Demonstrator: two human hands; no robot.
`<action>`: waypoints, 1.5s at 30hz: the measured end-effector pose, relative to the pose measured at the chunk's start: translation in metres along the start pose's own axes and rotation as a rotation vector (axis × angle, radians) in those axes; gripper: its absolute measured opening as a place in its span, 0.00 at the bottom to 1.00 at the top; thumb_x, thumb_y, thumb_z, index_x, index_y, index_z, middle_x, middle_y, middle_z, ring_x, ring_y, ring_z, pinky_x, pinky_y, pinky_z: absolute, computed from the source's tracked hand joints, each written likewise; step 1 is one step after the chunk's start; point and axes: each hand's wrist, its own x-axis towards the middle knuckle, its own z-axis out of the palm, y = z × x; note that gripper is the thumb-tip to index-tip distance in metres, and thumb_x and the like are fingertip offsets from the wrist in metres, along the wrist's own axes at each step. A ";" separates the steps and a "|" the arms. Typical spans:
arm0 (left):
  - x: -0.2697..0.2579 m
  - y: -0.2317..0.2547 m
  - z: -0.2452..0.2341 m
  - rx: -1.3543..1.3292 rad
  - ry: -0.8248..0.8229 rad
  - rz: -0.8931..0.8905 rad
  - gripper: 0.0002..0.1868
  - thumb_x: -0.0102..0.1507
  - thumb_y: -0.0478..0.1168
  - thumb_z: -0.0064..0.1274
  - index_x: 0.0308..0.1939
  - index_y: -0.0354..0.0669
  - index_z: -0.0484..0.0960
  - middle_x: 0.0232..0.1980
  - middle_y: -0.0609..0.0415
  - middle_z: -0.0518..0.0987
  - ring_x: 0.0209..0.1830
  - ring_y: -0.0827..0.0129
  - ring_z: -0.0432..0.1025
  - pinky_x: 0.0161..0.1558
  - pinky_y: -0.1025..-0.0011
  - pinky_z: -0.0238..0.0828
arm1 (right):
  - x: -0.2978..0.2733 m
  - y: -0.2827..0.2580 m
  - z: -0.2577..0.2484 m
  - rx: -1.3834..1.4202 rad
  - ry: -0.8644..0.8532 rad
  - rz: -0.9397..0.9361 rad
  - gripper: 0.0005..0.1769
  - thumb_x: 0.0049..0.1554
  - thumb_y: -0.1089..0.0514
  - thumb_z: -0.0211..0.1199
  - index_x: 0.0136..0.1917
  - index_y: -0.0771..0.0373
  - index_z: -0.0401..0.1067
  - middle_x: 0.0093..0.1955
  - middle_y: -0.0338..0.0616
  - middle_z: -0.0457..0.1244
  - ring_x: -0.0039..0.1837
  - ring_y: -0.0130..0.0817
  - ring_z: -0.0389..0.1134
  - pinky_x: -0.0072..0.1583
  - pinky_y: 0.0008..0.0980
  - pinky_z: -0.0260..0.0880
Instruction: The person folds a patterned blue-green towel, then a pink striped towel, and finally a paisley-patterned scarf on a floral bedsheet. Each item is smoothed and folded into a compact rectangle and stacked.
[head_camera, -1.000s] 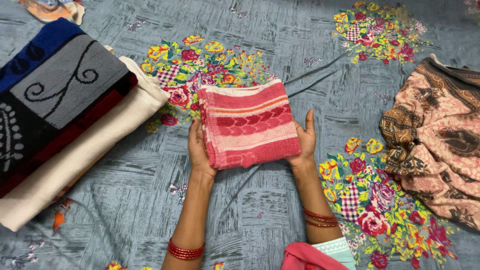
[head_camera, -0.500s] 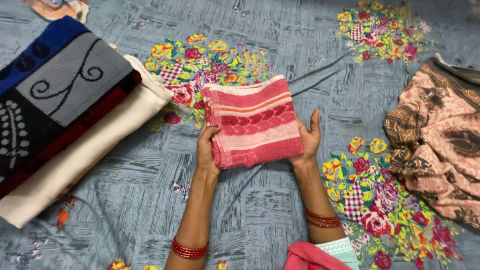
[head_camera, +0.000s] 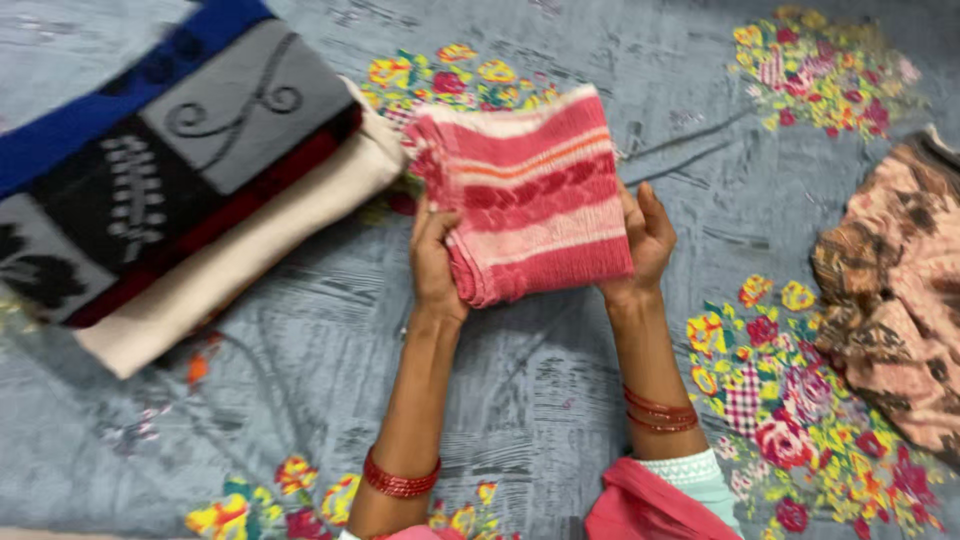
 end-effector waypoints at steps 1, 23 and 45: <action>-0.002 0.019 0.007 0.007 -0.005 0.048 0.37 0.60 0.29 0.42 0.77 0.36 0.62 0.70 0.45 0.73 0.69 0.56 0.70 0.72 0.57 0.66 | 0.011 0.004 0.014 -0.025 -0.007 -0.015 0.39 0.64 0.44 0.59 0.78 0.71 0.57 0.74 0.55 0.59 0.74 0.46 0.62 0.77 0.46 0.59; -0.018 0.263 -0.042 1.690 0.797 0.984 0.48 0.64 0.36 0.56 0.81 0.31 0.44 0.80 0.30 0.51 0.83 0.38 0.45 0.82 0.50 0.40 | 0.229 0.166 0.170 -1.503 -0.315 -0.512 0.27 0.58 0.66 0.69 0.70 0.62 0.70 0.68 0.47 0.69 0.67 0.37 0.74 0.68 0.33 0.74; -0.044 0.046 0.019 2.214 0.110 0.725 0.34 0.74 0.58 0.31 0.79 0.44 0.62 0.83 0.61 0.59 0.86 0.52 0.36 0.69 0.21 0.14 | 0.005 0.100 0.095 -1.924 -0.037 -0.634 0.32 0.72 0.40 0.36 0.83 0.53 0.54 0.87 0.46 0.45 0.88 0.46 0.40 0.83 0.60 0.28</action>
